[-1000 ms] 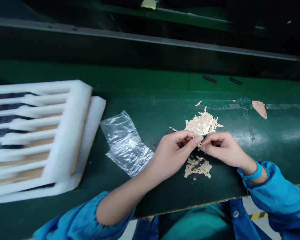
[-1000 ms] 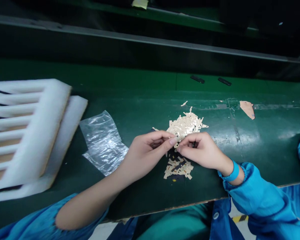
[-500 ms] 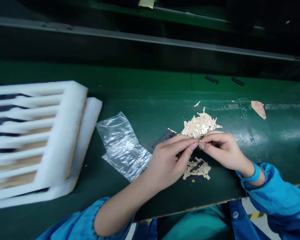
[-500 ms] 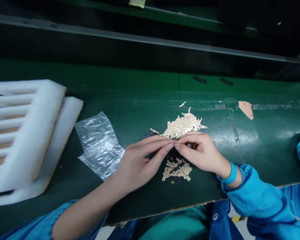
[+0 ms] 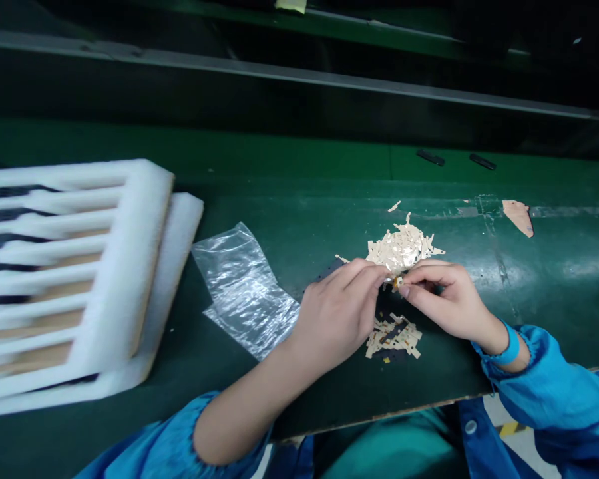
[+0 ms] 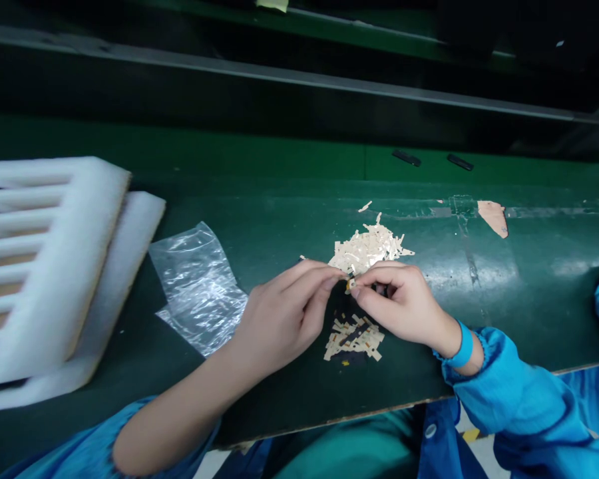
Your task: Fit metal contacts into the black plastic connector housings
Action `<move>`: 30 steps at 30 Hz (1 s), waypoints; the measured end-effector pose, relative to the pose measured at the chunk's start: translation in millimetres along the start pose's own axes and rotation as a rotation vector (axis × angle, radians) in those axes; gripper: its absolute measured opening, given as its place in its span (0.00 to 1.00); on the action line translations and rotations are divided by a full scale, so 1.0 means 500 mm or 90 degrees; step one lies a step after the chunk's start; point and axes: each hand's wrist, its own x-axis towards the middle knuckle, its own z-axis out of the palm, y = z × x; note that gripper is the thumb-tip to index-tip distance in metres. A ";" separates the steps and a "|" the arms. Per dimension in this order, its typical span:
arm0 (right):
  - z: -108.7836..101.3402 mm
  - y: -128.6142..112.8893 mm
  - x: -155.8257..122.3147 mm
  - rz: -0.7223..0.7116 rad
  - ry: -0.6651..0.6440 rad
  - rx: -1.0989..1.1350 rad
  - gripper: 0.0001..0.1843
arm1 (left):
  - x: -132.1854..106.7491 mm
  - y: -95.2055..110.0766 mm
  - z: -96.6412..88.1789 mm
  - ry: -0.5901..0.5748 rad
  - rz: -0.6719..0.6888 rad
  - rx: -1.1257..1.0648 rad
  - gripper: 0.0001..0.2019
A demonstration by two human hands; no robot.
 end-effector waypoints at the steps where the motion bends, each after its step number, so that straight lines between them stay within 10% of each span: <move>1: -0.003 -0.002 0.000 0.002 -0.001 0.003 0.06 | 0.002 -0.004 0.000 0.003 -0.030 0.018 0.13; 8: -0.023 -0.009 0.000 0.021 0.002 0.011 0.08 | 0.014 -0.001 0.012 -0.034 -0.096 0.048 0.16; 16: -0.017 0.000 0.002 0.038 -0.051 -0.027 0.09 | 0.028 0.009 -0.006 -0.129 -0.313 -0.568 0.07; 25: -0.010 -0.002 -0.003 -0.071 0.095 -0.229 0.03 | 0.022 0.013 -0.007 -0.024 -0.259 -0.393 0.06; 30: 0.001 -0.002 -0.008 -0.123 0.041 -0.263 0.07 | 0.011 0.016 -0.002 -0.029 -0.147 -0.317 0.06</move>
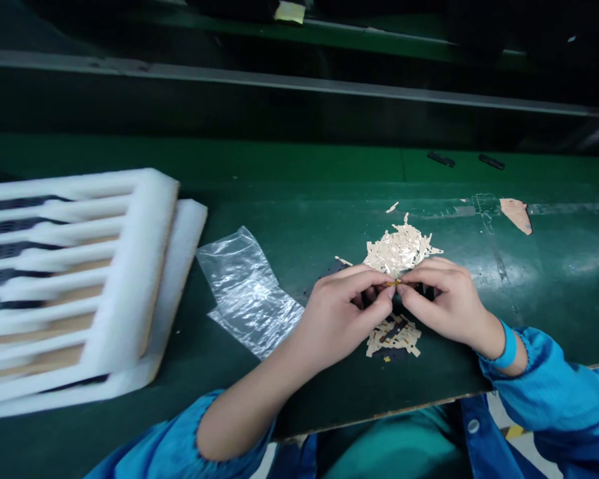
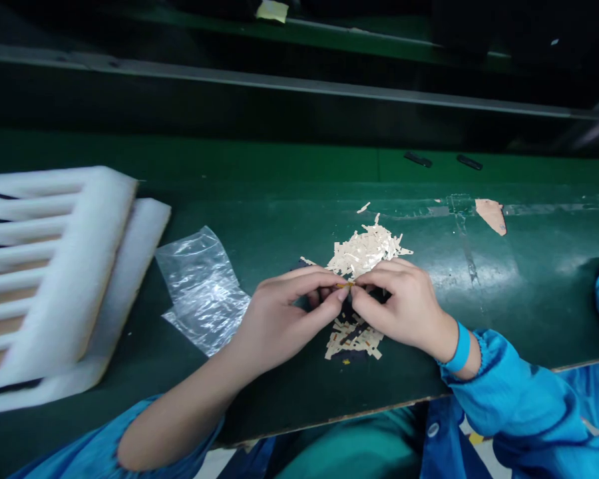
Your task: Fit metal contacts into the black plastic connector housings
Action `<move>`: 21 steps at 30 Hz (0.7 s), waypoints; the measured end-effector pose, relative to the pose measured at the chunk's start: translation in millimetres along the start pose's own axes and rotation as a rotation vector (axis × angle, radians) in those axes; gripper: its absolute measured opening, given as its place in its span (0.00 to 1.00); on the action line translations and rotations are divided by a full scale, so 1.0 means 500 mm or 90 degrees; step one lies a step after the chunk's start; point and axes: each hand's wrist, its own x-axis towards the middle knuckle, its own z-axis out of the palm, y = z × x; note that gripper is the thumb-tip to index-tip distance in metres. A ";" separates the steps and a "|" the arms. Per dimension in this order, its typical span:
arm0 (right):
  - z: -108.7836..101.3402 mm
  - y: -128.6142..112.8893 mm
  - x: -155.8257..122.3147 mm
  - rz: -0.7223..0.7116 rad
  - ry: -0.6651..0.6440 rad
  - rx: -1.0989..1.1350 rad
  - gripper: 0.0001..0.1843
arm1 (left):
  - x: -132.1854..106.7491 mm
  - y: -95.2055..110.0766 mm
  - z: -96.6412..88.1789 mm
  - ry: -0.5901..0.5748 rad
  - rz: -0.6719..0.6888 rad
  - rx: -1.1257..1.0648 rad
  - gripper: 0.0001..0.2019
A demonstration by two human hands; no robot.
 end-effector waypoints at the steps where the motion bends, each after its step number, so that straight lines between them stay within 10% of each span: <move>1: 0.001 -0.001 0.000 0.001 -0.010 0.002 0.08 | -0.002 -0.001 0.000 -0.012 0.020 0.008 0.06; 14: -0.003 0.016 0.008 0.190 -0.067 0.264 0.09 | 0.000 0.009 -0.020 -0.060 0.019 -0.081 0.06; 21: -0.023 0.029 0.022 0.178 -0.004 -0.023 0.26 | -0.006 0.010 -0.042 -0.017 0.112 -0.090 0.07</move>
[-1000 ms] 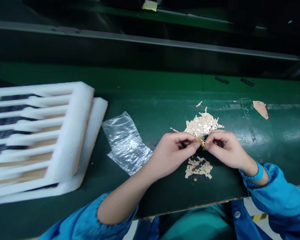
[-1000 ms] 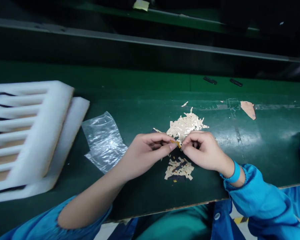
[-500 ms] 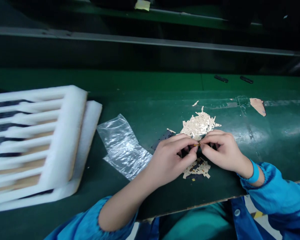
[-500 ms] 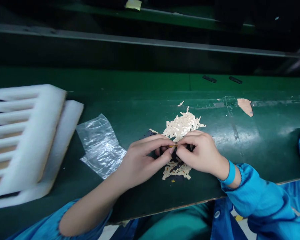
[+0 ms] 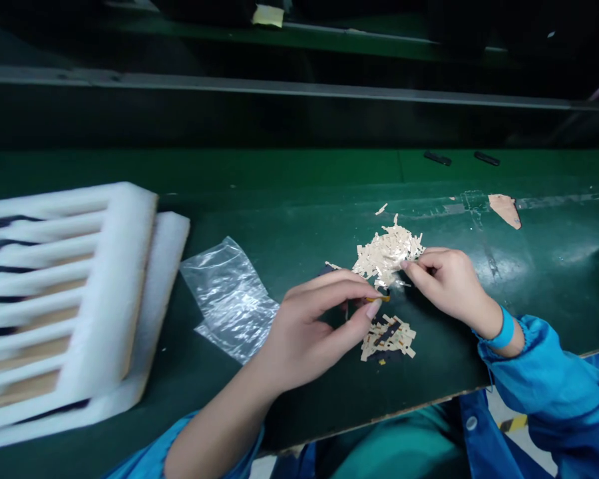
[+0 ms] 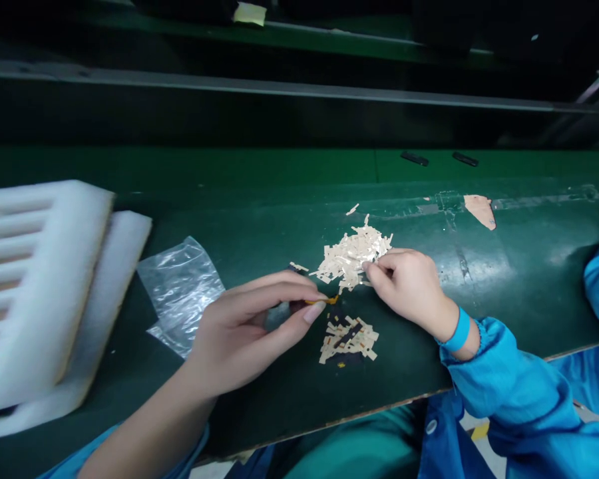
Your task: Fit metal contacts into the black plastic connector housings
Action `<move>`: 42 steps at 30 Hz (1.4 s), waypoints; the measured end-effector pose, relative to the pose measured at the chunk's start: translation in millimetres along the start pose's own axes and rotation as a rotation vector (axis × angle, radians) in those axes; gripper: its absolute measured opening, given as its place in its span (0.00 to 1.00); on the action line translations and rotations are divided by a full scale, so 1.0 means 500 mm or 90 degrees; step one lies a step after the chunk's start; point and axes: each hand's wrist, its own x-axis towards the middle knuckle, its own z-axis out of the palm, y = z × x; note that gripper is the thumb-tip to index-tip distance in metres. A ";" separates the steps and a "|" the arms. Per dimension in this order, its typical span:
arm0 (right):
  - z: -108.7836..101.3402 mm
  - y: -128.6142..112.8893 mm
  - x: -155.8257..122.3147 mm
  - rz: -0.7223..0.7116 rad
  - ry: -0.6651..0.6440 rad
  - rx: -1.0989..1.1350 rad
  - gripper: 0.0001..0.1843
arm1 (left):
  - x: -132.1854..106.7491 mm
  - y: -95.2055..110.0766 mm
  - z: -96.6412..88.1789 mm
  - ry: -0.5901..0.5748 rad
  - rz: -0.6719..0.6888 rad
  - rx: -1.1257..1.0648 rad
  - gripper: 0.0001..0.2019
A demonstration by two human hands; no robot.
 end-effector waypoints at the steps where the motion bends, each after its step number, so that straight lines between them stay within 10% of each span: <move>1: -0.001 -0.002 0.002 0.018 -0.023 0.044 0.26 | 0.000 0.001 -0.003 -0.010 0.023 0.007 0.08; 6: 0.009 -0.018 0.000 0.247 -0.371 0.511 0.20 | 0.002 0.001 -0.016 -0.057 0.142 0.104 0.13; 9: 0.015 -0.018 -0.006 0.321 -0.442 0.656 0.13 | 0.002 -0.004 -0.019 -0.035 0.159 0.149 0.13; 19: 0.020 -0.036 -0.025 0.173 -0.114 0.540 0.12 | 0.004 -0.003 0.009 0.047 -0.106 -0.003 0.06; 27: 0.035 -0.045 -0.046 0.007 -0.034 0.298 0.08 | -0.006 -0.006 0.025 0.123 -0.165 -0.060 0.05; 42: 0.034 -0.042 -0.045 -0.049 0.045 0.260 0.03 | -0.003 0.005 0.025 -0.027 -0.152 -0.032 0.07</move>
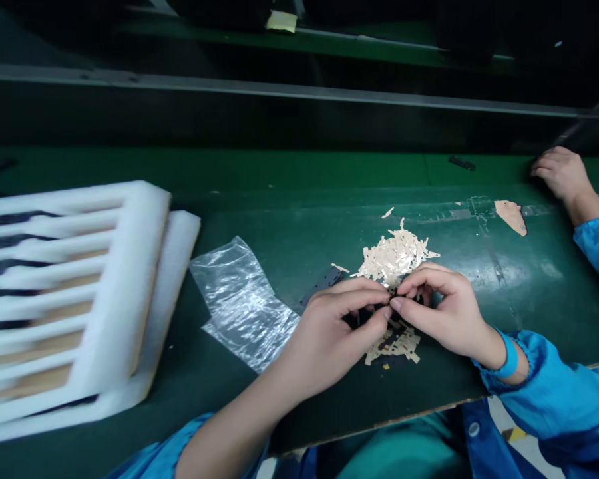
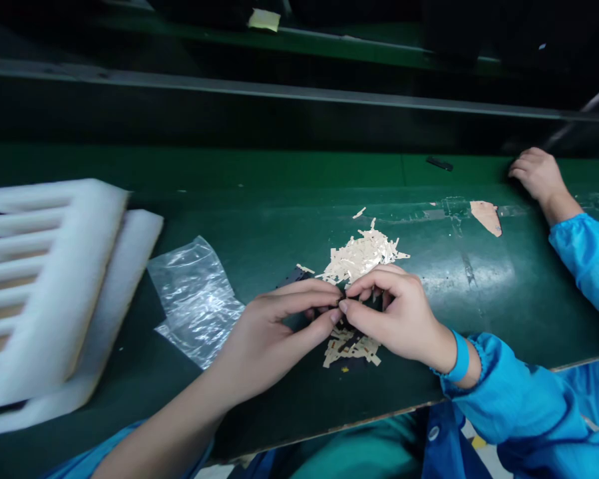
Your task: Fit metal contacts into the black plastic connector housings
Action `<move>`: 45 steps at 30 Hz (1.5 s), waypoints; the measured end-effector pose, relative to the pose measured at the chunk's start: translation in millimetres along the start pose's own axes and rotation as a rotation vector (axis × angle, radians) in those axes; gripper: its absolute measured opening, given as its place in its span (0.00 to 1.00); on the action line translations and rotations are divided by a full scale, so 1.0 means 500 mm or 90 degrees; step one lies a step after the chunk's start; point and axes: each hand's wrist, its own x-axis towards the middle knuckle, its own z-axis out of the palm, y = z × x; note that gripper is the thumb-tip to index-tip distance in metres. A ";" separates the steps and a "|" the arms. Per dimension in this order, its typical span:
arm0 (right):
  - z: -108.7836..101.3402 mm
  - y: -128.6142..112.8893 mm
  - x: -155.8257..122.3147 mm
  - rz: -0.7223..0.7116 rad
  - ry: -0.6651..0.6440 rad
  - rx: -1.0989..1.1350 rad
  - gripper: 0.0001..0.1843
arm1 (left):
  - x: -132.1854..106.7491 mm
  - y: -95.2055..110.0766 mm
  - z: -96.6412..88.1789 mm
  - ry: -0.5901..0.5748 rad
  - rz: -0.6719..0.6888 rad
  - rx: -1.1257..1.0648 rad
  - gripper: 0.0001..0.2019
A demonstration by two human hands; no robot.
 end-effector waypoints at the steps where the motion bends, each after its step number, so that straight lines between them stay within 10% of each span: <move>1: 0.000 0.000 0.000 -0.001 0.002 0.001 0.03 | 0.000 0.000 0.000 -0.004 -0.006 -0.005 0.08; 11: 0.001 -0.006 0.003 -0.004 0.017 0.023 0.03 | 0.004 0.004 0.002 0.001 -0.080 -0.070 0.06; 21: -0.003 -0.005 0.008 0.289 -0.124 0.326 0.10 | 0.026 0.001 -0.015 -0.048 -0.232 -0.293 0.06; 28: 0.002 -0.004 0.009 0.307 -0.142 0.425 0.09 | 0.023 0.002 -0.001 -0.067 -0.204 -0.267 0.16; 33: 0.005 0.007 0.009 0.322 -0.103 0.405 0.08 | 0.020 0.001 -0.005 -0.029 -0.150 -0.123 0.15; 37: 0.001 0.019 0.016 0.334 -0.063 0.380 0.05 | 0.019 -0.018 -0.075 0.076 -0.105 0.189 0.13; 45: 0.001 0.037 0.021 0.341 -0.051 0.372 0.04 | 0.024 -0.059 -0.135 -0.055 -0.302 0.341 0.18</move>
